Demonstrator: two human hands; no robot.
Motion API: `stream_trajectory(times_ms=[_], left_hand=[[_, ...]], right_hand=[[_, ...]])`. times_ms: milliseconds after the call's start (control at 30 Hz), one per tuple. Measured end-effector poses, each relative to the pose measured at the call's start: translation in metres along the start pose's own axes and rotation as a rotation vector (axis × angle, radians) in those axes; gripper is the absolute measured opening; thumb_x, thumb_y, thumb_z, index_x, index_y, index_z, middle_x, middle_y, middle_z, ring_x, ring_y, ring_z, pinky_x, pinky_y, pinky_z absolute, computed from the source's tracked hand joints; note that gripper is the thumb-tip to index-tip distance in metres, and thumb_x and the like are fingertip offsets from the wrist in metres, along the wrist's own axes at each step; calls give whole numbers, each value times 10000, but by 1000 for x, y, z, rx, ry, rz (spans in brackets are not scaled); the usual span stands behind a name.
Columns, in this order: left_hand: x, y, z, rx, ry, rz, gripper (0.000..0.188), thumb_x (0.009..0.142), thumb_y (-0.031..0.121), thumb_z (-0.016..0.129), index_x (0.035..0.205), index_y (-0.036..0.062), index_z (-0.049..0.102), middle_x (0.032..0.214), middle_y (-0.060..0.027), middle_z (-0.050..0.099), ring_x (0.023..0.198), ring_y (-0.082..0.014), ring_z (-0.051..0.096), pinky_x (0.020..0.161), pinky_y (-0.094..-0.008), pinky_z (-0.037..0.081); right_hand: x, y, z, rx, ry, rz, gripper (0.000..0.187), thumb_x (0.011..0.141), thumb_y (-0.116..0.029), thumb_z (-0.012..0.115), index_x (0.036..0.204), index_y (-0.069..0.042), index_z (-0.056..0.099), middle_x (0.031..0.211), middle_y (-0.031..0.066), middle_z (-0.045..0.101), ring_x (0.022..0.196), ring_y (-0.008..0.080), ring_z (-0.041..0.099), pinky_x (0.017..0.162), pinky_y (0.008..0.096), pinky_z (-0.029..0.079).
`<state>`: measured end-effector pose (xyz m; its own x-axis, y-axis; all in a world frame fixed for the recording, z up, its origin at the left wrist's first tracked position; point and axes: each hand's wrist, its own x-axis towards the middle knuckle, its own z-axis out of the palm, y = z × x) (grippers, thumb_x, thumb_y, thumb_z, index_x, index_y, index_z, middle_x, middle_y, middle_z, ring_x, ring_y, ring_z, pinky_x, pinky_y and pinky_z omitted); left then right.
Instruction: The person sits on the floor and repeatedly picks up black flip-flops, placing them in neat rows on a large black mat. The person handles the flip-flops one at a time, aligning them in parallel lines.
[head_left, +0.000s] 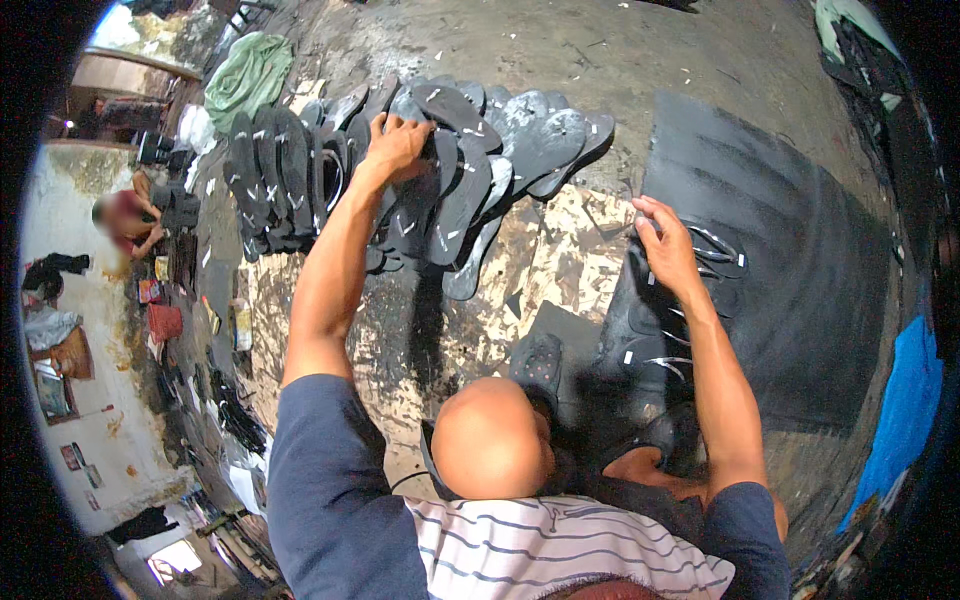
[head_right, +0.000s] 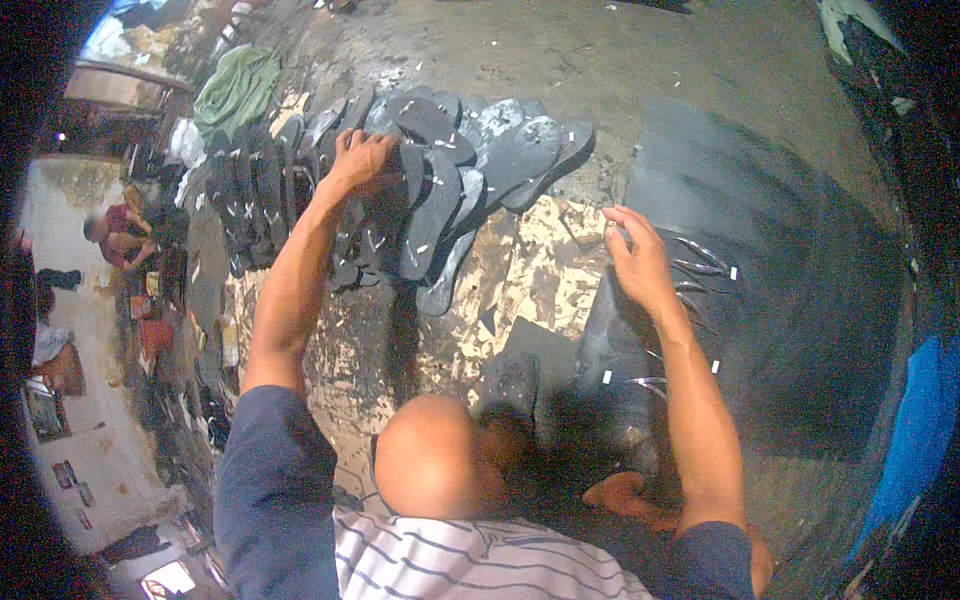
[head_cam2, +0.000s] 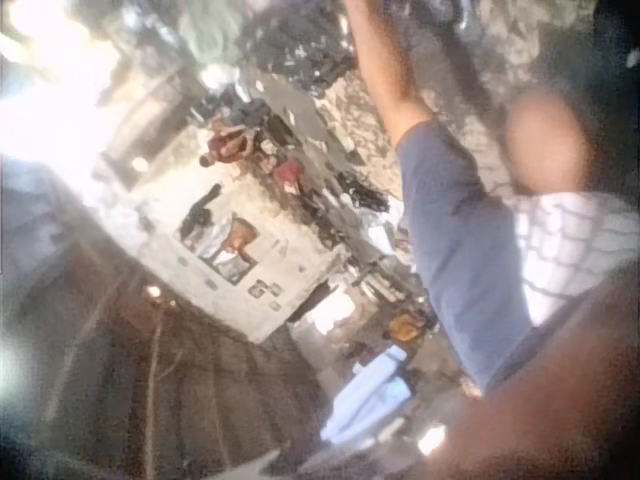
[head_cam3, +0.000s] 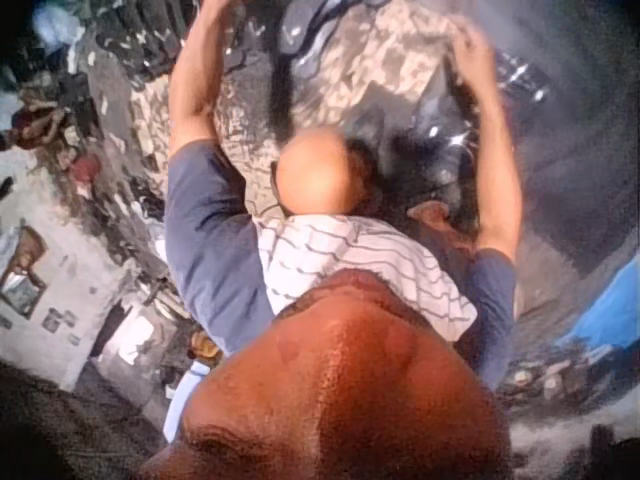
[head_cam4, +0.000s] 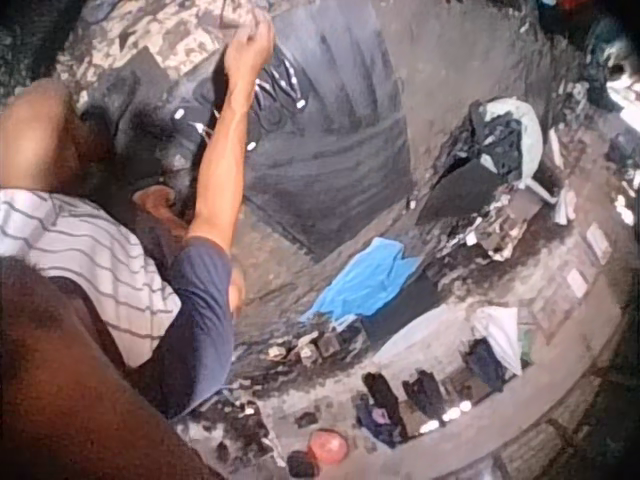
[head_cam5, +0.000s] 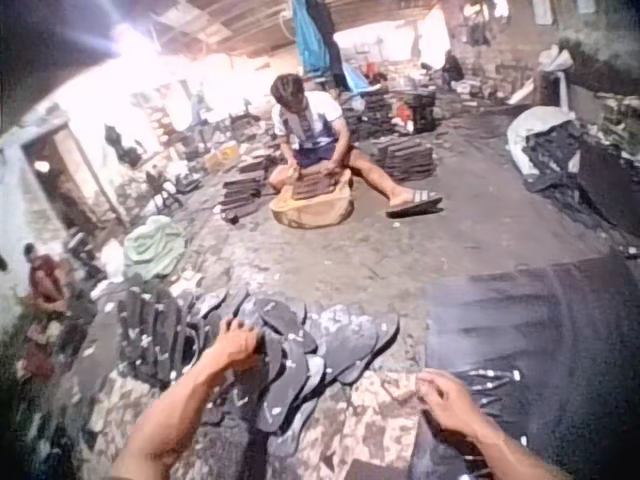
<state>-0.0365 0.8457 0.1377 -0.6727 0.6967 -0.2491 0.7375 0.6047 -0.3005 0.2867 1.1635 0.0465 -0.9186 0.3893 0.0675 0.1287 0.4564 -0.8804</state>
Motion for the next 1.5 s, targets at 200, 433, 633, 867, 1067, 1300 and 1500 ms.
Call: stream_trajectory(times_ms=[200,433,633,867,1067,1300,1500], left_hand=[[-51,37,-99,-561,97,200,519,831,273,720,1252,27,542,1164,-173,596,1120,-350,565,990,-428,422],[-67,124,-163,-1136,124,337,509,897,193,692,1315,11,464,1193,-115,593,1116,-193,555,966,-337,439],[-50,190,-128,-1793,-33,298,615,828,179,786,1329,9,471,1176,-52,600,1067,-146,575,936,-313,468],[-20,244,-108,-2014,-69,187,524,922,215,664,1361,-5,482,1190,-76,626,1058,-164,596,944,-310,471],[-28,276,-54,-1931,-168,125,482,969,301,604,1301,-43,541,1217,-80,622,1084,-137,582,967,-301,446],[-17,309,-66,-2205,-243,-42,323,958,238,621,1162,-11,643,1046,-30,688,942,-104,622,846,-270,485],[24,345,-89,-2298,-353,-23,553,1033,446,391,1376,21,478,1209,-105,621,1040,-175,606,869,-339,495]], right_hand=[[2,-17,-24,183,93,26,286,954,-129,553,1216,-39,624,1210,132,636,1190,235,569,1001,354,443],[27,-144,-10,590,-92,-178,529,902,-295,704,1331,-38,531,1250,96,608,1161,179,560,990,371,446],[19,-123,-43,610,-73,11,258,916,-157,670,1123,-9,626,924,16,666,788,55,599,680,231,512],[11,-83,-48,778,68,13,290,907,-138,683,1133,30,616,944,34,677,806,70,610,716,224,506],[26,-36,-93,918,324,128,307,921,-115,666,1159,59,580,1003,103,687,849,121,646,752,258,534],[14,-24,-79,282,619,-96,695,777,-265,816,1326,5,487,1301,187,557,1199,264,539,965,406,470],[-8,5,-67,-140,203,-382,631,834,-227,707,1376,-20,457,1389,195,491,1336,382,418,1111,479,336]])
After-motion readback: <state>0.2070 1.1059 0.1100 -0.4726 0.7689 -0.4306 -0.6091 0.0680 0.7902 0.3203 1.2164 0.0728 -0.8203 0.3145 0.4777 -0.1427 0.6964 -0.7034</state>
